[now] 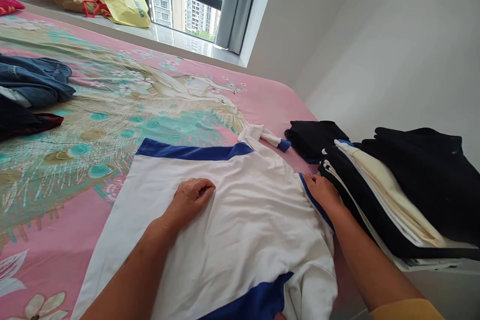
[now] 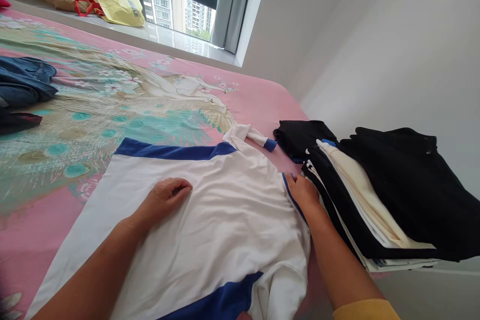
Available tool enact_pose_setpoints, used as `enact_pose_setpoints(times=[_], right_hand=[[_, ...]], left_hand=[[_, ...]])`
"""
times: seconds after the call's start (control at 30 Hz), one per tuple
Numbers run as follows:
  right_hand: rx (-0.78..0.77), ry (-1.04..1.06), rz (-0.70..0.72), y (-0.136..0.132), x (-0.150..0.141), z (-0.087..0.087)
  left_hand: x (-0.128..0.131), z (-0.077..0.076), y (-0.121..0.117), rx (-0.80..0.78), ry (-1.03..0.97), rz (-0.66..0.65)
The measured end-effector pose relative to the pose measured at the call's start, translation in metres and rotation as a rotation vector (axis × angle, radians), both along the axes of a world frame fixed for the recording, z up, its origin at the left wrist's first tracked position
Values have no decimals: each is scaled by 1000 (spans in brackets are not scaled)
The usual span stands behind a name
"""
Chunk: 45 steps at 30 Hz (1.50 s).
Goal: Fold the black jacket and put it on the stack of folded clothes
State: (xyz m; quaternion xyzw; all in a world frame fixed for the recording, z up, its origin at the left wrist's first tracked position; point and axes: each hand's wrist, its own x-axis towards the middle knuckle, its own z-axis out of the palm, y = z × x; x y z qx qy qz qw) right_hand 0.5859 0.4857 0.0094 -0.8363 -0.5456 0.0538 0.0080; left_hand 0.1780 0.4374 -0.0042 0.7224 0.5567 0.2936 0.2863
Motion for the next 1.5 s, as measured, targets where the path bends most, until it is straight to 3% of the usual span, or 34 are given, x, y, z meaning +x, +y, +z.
enact_pose_setpoints(times=[0.1,0.27,0.43,0.6,0.7,0.83,0.97,1.07,1.17,1.37,1.43,1.5], right_hand=[[-22,-13,-29,13,8,-7],[62,-131,-90,7,8,-25],[11,-97,-43,-6,10,-22],[-48,-33,-32,-63,24,-18],[11,10,-52,-102,28,-22],[51,68,-78,-128,28,-25],[-5,211,-189,-129,32,-27],[111,322,-201,-125,34,-31],[157,164,-222,-121,29,-32],[16,-102,-210,-126,11,-17],[106,-79,-141,-127,4,-10],[258,54,38,-125,-7,-5]], left_hand=[[0,-2,0,-7,-12,3],[-1,-6,3,-4,-9,-7],[-1,-5,2,-1,-21,-1],[-2,-6,3,-4,-17,-6],[-2,-7,4,3,-10,-12],[-2,-6,5,-7,-4,-7],[-2,-6,5,-5,7,-10],[-2,-6,5,-12,-1,-7],[-3,-6,4,-17,-23,-4],[-3,-4,3,-18,-33,-3],[-3,-5,3,-11,-20,1],[-2,-7,4,21,4,2]])
